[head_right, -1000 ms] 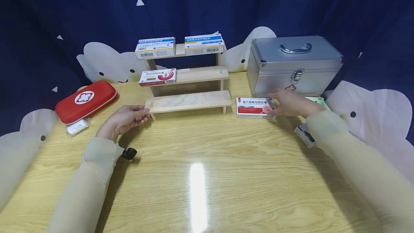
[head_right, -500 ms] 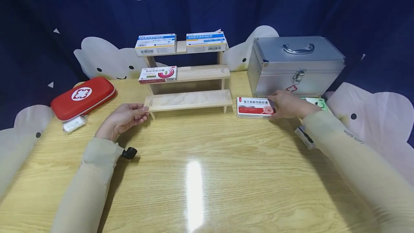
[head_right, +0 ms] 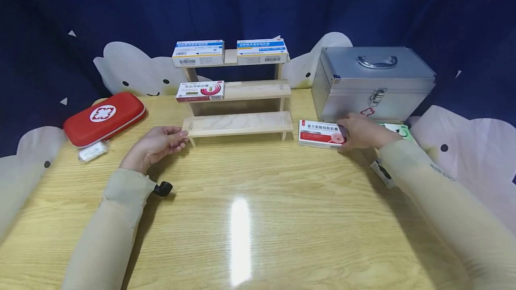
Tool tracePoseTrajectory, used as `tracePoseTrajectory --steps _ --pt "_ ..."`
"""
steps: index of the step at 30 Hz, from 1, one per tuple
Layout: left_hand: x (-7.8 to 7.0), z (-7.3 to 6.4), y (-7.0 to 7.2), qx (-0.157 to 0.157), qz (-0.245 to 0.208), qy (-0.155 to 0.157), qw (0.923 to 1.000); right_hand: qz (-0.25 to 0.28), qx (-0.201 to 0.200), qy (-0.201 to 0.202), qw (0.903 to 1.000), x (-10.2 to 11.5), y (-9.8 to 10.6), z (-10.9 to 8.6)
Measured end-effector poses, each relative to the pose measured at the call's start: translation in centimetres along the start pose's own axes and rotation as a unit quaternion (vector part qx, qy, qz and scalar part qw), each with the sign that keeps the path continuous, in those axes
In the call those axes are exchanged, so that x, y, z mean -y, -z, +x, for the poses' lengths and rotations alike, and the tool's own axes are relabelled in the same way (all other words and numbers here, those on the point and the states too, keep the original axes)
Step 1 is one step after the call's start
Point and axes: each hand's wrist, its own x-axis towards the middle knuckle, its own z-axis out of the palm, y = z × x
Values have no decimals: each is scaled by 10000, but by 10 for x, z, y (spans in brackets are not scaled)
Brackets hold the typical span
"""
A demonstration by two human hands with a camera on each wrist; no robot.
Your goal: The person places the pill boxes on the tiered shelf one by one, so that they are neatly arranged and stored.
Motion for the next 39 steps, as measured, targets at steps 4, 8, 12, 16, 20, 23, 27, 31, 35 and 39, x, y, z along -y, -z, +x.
tracePoseTrajectory --steps 4,8,12,16,20,23,27,31,35,39 --pt "0 0 0 -29 25 22 10000 108 0 -91 9999 -1 -2 -1" --pt "1 0 1 12 -8 17 10000 168 -64 -46 9998 -1 -2 -4" --pt "2 1 1 93 -62 2 9999 350 -61 -69 9993 0 1 -13" --pt "1 0 1 125 -59 -45 9999 561 -141 -75 9983 2 10 -25" --pt "1 0 2 104 -39 -42 9999 736 -353 -3 9967 6 19 -40" --pt "2 1 2 99 -62 -8 9999 853 -554 101 9948 13 28 -50" --pt "3 1 2 116 -116 49 9999 930 -874 400 9910 23 42 -57" --pt "3 1 1 157 -133 53 9998 928 -1290 817 9839 36 56 -56" --pt "3 0 2 188 -125 15 9997 854 -1368 907 9827 50 70 -47" --pt "2 -1 2 193 -128 10 9997 762 -1255 853 9855 62 85 -32"
